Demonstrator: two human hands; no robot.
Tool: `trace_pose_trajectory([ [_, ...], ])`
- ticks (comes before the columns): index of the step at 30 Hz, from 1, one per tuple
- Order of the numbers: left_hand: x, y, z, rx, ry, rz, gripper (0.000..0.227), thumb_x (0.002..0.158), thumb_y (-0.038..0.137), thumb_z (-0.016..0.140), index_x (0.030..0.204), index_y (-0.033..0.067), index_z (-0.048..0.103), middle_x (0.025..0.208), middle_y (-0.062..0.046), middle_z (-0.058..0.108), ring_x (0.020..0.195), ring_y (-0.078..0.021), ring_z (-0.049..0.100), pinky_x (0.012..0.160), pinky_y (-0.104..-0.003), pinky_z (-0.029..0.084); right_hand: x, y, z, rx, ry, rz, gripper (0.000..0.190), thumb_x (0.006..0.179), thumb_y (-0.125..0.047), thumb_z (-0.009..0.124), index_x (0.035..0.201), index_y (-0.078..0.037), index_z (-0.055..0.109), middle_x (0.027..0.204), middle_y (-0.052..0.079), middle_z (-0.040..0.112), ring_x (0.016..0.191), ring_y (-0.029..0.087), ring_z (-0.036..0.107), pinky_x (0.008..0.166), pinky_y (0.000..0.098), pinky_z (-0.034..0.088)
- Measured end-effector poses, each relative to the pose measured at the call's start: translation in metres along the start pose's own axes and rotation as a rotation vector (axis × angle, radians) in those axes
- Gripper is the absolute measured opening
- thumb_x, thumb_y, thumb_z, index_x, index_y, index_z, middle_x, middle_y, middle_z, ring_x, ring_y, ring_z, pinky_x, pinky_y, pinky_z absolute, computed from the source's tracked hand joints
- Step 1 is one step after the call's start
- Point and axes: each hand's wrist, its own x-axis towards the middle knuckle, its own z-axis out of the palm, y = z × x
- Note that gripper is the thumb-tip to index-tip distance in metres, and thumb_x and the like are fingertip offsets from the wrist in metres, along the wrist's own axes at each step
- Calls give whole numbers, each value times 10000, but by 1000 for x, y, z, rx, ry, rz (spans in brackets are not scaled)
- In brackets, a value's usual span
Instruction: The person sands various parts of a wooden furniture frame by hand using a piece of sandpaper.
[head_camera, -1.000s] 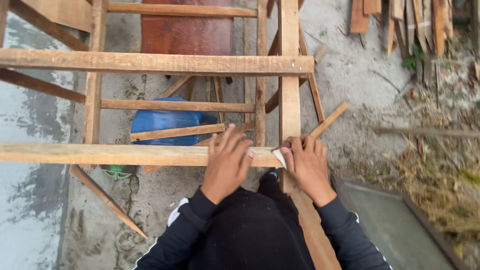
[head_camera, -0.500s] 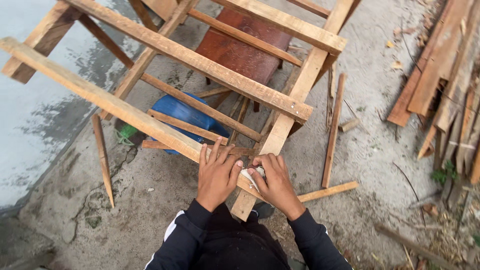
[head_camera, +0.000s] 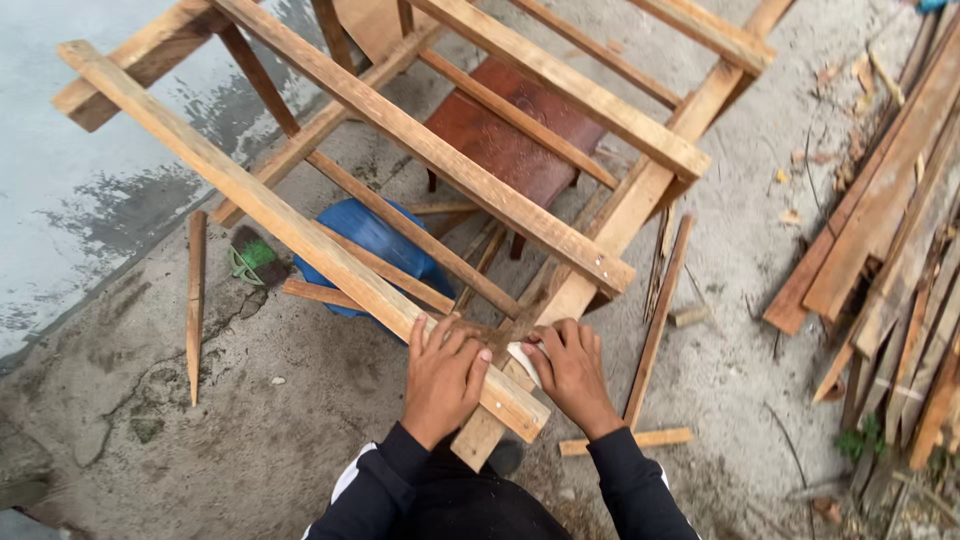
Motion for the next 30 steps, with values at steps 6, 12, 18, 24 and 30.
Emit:
trace_pose_trajectory([
  [6,2,-5,7,11,-48,-32,364,1016,289,494,899,41,734,1087,-111,693,1309,-328,520,1215,-584,140,15,27,12,-275,141,18,179,972,-280,627,1024,-113,665,993,96,543,929,272,465,808,440,372],
  [12,4,-5,11,24,-84,-63,402,1035,315,479,929,26,737,1107,-127,692,1321,-330,510,1217,-589,112,13,38,29,-187,-21,-233,196,994,-288,603,1015,-95,627,933,61,533,878,215,449,747,379,387],
  [18,6,6,6,-37,-132,-176,403,1014,334,470,968,54,757,1224,-137,657,1446,-340,360,1231,-588,40,29,48,19,-234,41,-227,177,946,-255,650,961,-82,616,893,82,522,809,230,435,694,391,375],
  [24,-6,55,31,-47,-2,-274,476,1047,366,437,1312,32,650,1477,-153,544,1559,-363,159,1223,-577,23,27,38,8,4,-11,-434,146,923,-208,678,959,-86,608,920,88,539,842,251,482,726,401,379],
  [30,-2,101,75,222,45,-356,510,1061,396,394,1391,41,552,1408,-171,585,1497,-365,281,1187,-642,-33,51,70,-13,-178,-33,-363,111,964,-202,598,925,-98,596,904,109,527,838,284,486,748,441,364],
])
